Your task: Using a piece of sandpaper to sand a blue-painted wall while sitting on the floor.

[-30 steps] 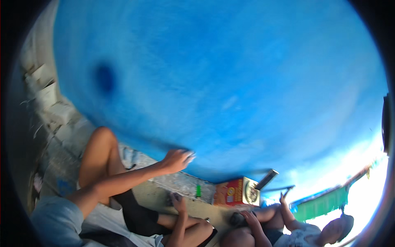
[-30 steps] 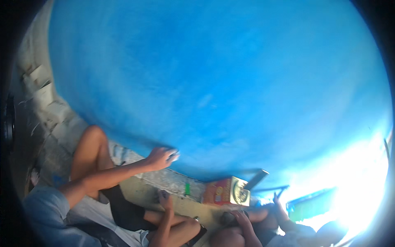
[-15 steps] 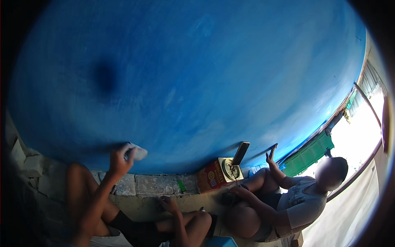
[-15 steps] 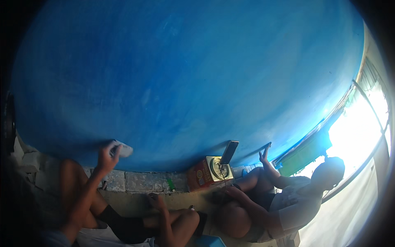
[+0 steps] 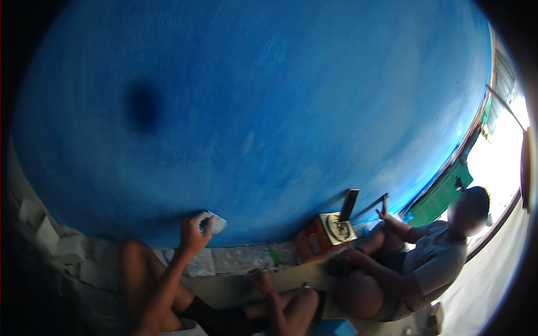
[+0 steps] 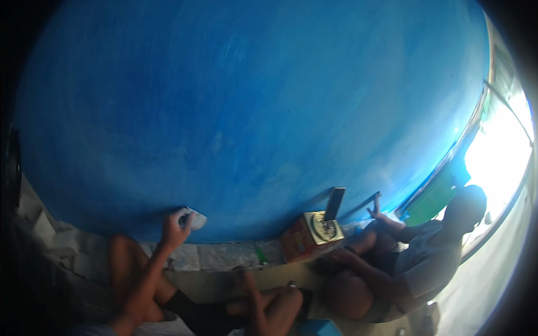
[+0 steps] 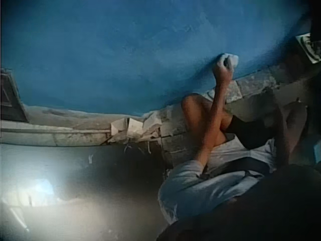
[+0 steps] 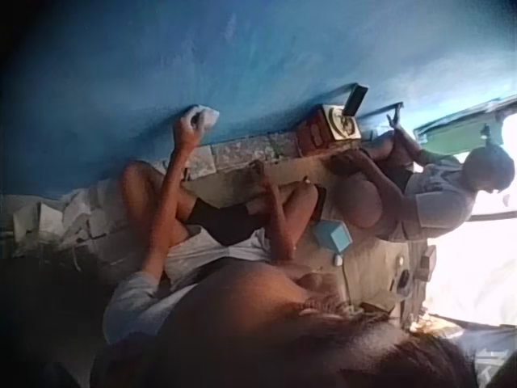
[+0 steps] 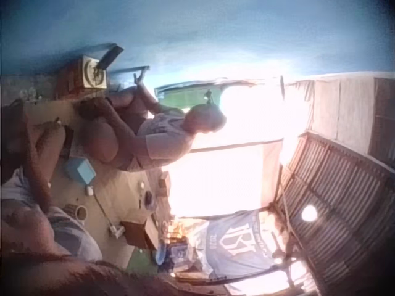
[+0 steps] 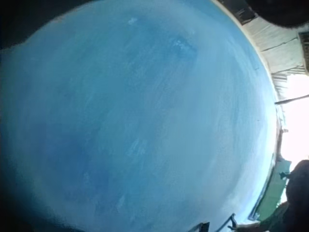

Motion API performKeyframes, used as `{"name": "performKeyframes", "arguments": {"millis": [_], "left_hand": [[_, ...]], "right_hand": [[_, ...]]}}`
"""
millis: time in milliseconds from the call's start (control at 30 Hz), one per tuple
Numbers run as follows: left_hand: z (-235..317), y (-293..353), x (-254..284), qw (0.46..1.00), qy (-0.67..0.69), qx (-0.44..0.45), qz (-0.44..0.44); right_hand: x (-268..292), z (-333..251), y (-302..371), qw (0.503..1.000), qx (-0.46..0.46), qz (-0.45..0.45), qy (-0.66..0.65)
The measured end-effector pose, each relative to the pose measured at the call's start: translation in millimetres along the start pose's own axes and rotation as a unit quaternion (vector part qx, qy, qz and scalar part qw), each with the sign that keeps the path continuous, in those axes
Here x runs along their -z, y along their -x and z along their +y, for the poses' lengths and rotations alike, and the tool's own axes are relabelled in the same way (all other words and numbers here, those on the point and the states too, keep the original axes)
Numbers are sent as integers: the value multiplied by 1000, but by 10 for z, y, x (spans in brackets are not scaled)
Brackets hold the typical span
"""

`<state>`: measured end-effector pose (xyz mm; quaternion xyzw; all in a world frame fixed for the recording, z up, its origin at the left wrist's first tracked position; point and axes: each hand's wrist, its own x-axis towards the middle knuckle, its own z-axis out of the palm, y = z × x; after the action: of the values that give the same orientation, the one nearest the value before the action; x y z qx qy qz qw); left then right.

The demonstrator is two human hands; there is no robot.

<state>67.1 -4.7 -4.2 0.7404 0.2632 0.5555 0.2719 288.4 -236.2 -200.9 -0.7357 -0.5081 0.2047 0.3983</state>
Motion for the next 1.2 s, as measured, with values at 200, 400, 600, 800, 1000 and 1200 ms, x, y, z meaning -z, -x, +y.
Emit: {"name": "performKeyframes", "arguments": {"millis": [200,400,600,800,1000,1200], "left_hand": [[-107,-78,96,1000,15,-23,1],[-93,-101,89,999,6,9,-51],[-94,-116,128,999,23,1,-42],[-80,-126,155,999,21,16,-47],[-65,-117,161,998,27,29,-56],[-81,-127,126,999,23,-17,-29]], "right_hand": [[1362,-1995,-30,928,157,339,-5],[2388,-3680,531,796,272,460,286],[2405,-3916,621,805,269,424,316],[2461,-3910,735,809,262,426,310],[2603,-3895,841,804,250,441,309],[3021,-3824,1010,780,224,484,327]]}}
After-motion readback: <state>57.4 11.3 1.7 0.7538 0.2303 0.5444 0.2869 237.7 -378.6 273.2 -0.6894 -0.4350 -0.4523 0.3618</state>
